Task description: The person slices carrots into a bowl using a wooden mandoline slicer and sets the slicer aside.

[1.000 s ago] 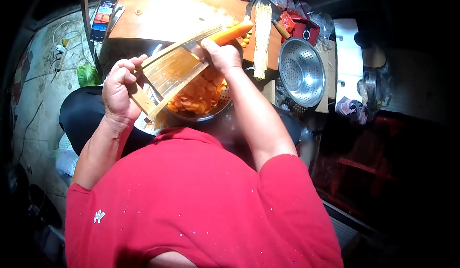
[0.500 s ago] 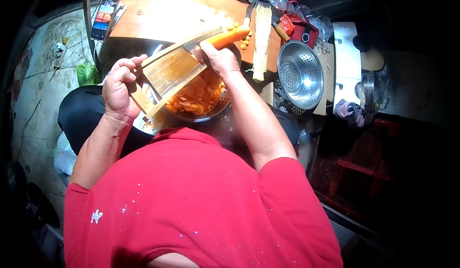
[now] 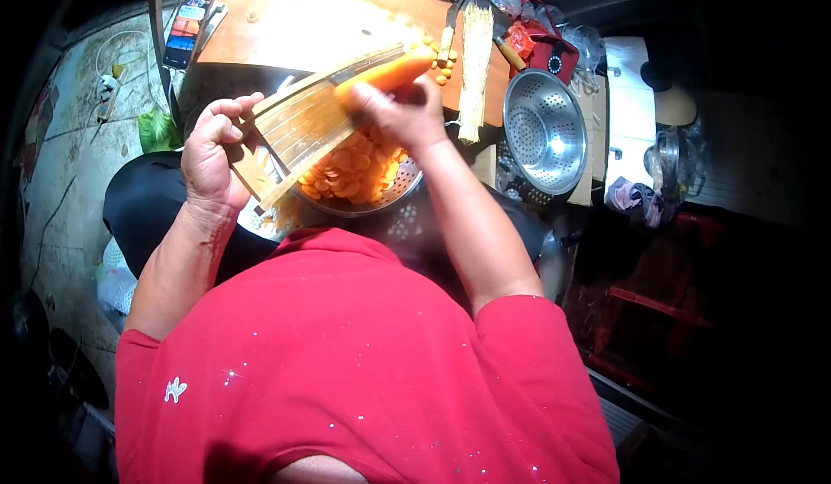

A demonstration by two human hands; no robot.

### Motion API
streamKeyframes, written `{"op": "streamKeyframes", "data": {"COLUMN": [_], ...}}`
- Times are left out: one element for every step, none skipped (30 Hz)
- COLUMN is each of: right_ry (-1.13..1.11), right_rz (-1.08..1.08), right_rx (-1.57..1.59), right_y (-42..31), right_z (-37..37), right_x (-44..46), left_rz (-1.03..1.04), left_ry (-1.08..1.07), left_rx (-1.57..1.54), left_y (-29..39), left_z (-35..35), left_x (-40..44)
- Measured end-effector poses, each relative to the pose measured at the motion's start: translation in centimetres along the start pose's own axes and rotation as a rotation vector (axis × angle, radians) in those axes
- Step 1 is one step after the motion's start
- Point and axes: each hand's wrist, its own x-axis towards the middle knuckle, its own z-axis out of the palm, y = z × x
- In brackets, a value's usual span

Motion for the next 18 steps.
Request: {"op": "streamKeyframes", "data": {"right_ry": [-0.068, -0.137, -0.139, -0.077, -0.014, 0.041, 0.114, 0.192, 0.198, 0.155, 0.109, 0.071, -0.013, -0.095, -0.077, -0.057, 0.051, 0.078], "right_rz": [-0.177, -0.355, -0.352, -0.169, 0.013, 0.023, 0.089, 0.154, 0.149, 0.202, 0.263, 0.102, 0.040, -0.019, -0.008, -0.002, 0.049, 0.115], "right_rx": [-0.210, -0.418, -0.416, -0.156, 0.102, -0.149, -0.178, -0.205, -0.204, -0.219, -0.238, -0.133, -0.121, -0.105, -0.049, 0.007, -0.066, -0.186], "right_y": [-1.1, -1.6, -1.2, -0.6, 0.2, 1.1, 2.3, 1.9, 1.6, 1.1, 0.6, 0.2, -0.6, -2.4, -1.7, -0.6, 1.0, 1.3], "right_z": [0.3, 0.5, 0.7, 0.8, 0.8, -0.4, -1.1, -1.2, -1.3, -1.4, -1.2, 0.2, 0.9, 1.8, 1.9, 1.9, 1.1, 0.2], "right_x": [-1.1, -1.6, -1.4, -1.3, -1.1, 0.6, 2.3, 2.9, 2.8, 2.8, 2.3, 1.3, -0.6, -2.1, -2.0, -1.6, 0.1, 1.4], "left_rz": [0.003, 0.007, 0.005, 0.008, 0.012, 0.011, 0.007, 0.002, 0.003, 0.005, 0.000, -0.003, -0.004, -0.006, -0.003, -0.007, 0.004, 0.012], "left_ry": [0.006, 0.013, 0.016, 0.017, 0.017, 0.016, 0.027, 0.033, 0.026, 0.033, 0.045, 0.049, 0.037, 0.026, 0.032, 0.031, 0.019, 0.007], "left_rx": [-0.019, -0.037, -0.036, 0.011, 0.057, 0.059, 0.049, 0.040, 0.042, 0.004, -0.037, -0.043, -0.032, -0.017, 0.009, 0.014, 0.013, 0.014], "left_y": [-0.1, -0.1, 0.0, 0.1, 0.1, 0.0, -0.1, -0.1, -0.1, 0.1, 0.0, -0.1, -0.1, -0.1, -0.1, -0.2, -0.3, -0.3], "left_z": [0.0, 0.0, 0.1, 0.2, 0.3, 0.2, 0.1, 0.2, 0.2, 0.3, 0.3, 0.1, 0.0, -0.2, -0.4, -0.4, -0.4, -0.3], "left_x": [0.0, 0.0, 0.0, -0.2, -0.3, -0.3, -0.3, -0.3, -0.3, -0.2, -0.2, -0.2, -0.1, 0.0, 0.1, 0.0, 0.0, -0.1]}}
